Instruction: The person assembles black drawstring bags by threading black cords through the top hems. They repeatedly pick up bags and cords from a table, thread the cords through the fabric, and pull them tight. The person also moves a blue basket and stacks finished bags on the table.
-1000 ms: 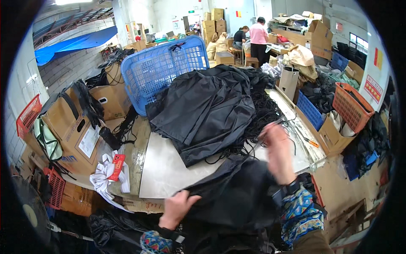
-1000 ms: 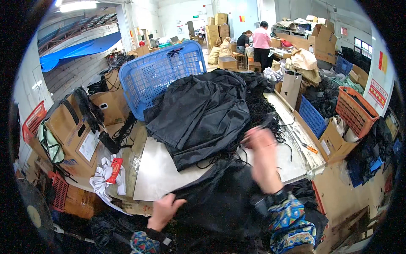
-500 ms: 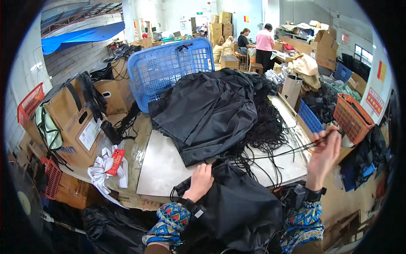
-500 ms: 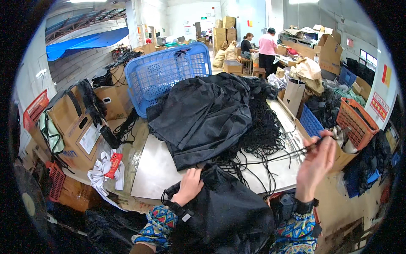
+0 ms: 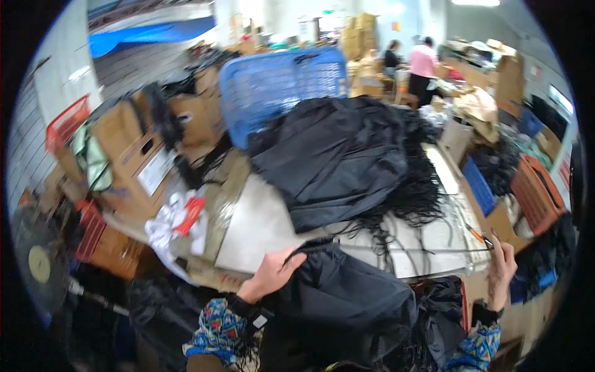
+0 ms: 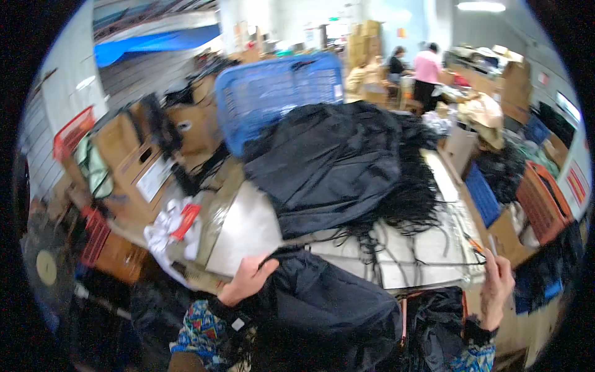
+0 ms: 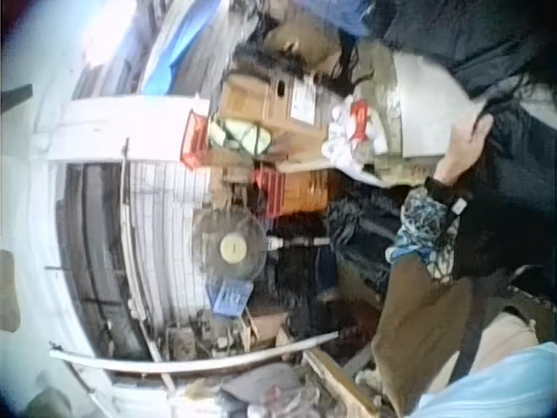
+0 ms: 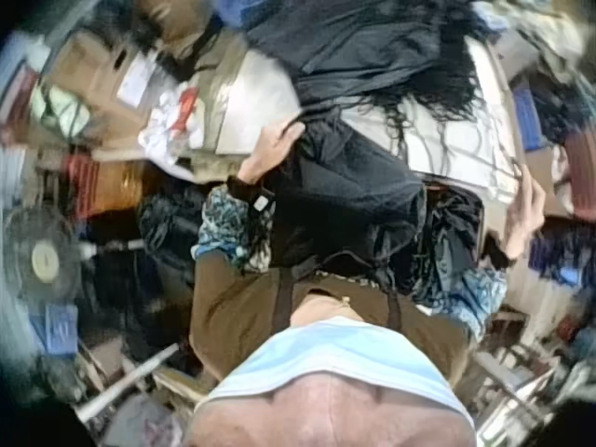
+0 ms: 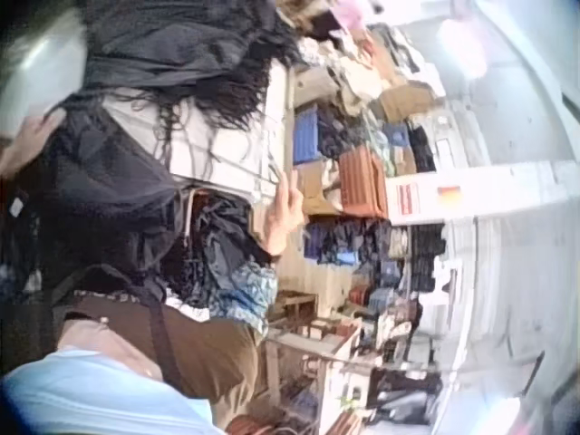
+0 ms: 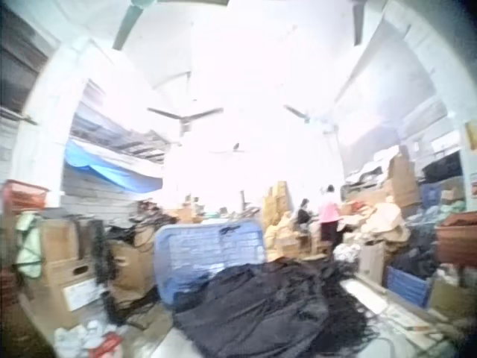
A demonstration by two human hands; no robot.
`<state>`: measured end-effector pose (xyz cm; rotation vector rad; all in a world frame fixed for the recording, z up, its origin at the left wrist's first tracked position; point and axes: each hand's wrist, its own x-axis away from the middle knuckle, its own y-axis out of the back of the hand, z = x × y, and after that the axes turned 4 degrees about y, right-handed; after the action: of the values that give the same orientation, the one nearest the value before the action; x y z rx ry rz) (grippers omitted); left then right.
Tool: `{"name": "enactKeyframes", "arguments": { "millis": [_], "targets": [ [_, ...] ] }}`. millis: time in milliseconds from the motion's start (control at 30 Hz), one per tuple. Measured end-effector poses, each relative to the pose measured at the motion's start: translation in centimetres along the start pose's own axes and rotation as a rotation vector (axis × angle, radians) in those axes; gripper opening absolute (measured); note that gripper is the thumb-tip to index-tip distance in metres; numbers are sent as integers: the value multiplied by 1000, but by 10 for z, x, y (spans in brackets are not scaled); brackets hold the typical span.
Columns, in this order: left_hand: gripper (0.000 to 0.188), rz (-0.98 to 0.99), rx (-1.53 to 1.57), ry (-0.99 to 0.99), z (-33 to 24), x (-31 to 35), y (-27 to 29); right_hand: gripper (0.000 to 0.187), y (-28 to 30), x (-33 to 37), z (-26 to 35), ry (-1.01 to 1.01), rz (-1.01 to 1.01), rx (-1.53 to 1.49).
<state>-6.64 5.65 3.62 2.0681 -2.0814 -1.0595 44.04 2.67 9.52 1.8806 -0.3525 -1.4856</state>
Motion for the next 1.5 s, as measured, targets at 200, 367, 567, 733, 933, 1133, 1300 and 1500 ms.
{"name": "enactKeyframes", "arguments": {
  "millis": [200,367,567,733,933,1133,1300,1500],
  "targets": [
    [12,-320,-256,-7,-4,17,61,39,-45,150,-134,-537,24,-419],
    [43,-1116,-19,372,61,13,171,35,-34,226,-207,-842,95,-313],
    [51,-1589,151,671,151,50,207,37,-39,268,-181,-1036,66,-166],
    [54,-1307,134,772,252,118,205,25,-120,167,-85,-704,188,-449],
    [48,-786,-958,434,183,21,123,22,-108,-15,85,-115,474,-551],
    [34,-349,-942,185,208,-85,129,41,-199,-131,234,725,467,-396],
    [58,-113,-803,721,258,-127,96,38,-305,-146,264,579,635,-312],
    [58,-165,-904,847,283,-120,108,32,-363,-148,101,180,712,124]
  ]
}}
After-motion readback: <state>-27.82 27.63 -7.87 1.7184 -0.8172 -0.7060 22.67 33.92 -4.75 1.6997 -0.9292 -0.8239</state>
